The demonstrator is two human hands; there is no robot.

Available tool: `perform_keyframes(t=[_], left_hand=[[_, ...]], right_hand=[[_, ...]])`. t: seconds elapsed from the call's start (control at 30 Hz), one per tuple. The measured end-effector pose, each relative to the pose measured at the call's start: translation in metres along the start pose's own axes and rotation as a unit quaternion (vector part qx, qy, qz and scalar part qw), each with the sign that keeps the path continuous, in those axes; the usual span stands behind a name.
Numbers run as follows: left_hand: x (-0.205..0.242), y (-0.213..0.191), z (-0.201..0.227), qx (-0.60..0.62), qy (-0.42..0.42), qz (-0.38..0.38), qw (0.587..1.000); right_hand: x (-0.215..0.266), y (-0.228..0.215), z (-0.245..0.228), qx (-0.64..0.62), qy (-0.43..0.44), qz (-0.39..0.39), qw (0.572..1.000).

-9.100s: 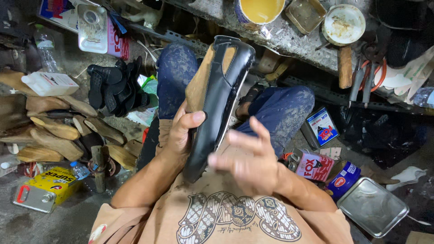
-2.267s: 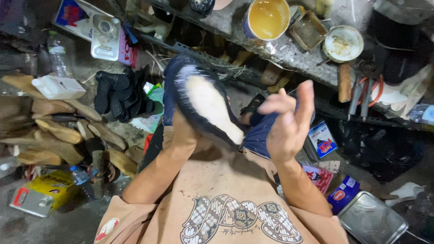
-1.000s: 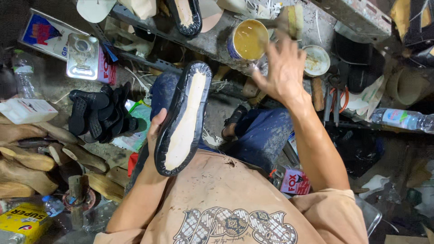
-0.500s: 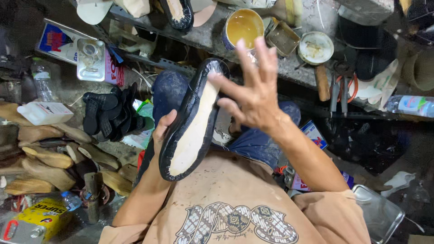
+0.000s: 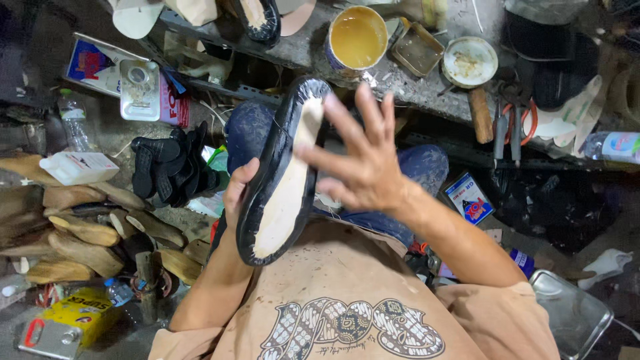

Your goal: The person applies a yellowish liquid from a container onto the sole and edges of a black shoe using their fingers. They repeatedly dip their fingers into the container and spread the liquid across the shoe's surface.

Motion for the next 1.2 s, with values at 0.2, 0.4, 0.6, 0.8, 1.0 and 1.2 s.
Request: perform_keyframes(t=[0.2, 0.4, 0.6, 0.8, 1.0, 1.2], left_hand=[[0.003, 0.031, -0.001, 0.043, -0.041, -0.102, 0.993], [-0.01, 0.012, 0.0, -0.001, 0.054, 0.007, 0.999], [-0.006, 0.037, -0.009, 0.077, -0.061, -0.094, 0.991], [-0.013, 0.004, 0.027, -0.042, 0.13, 0.109, 0.985], [-0.013, 0.0, 0.026, -0.045, 0.121, 0.115, 0.985], [-0.008, 0.006, 0.031, -0.067, 0.131, 0.163, 0.976]], right_hand=[[0.008, -0.013, -0.049, 0.067, -0.088, 0.08, 0.991], [-0.001, 0.014, -0.019, 0.006, 0.057, -0.014, 0.998], [-0.011, -0.002, -0.037, -0.181, 0.014, 0.019, 0.983], [-0.008, 0.016, 0.136, 0.123, 0.216, -0.215, 0.944], [0.023, 0.087, 0.204, 0.157, 0.176, -0.32, 0.917], [-0.008, 0.049, 0.174, 0.154, 0.153, -0.199, 0.956]])
Point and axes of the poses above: each hand's wrist, its own x-axis away from the middle knuckle, its own y-axis out of the palm, z = x × y, the point moved 8 cm from there along -x, towards the middle knuckle, and after that the axes turned 4 degrees about -y, right-handed, at the moved point
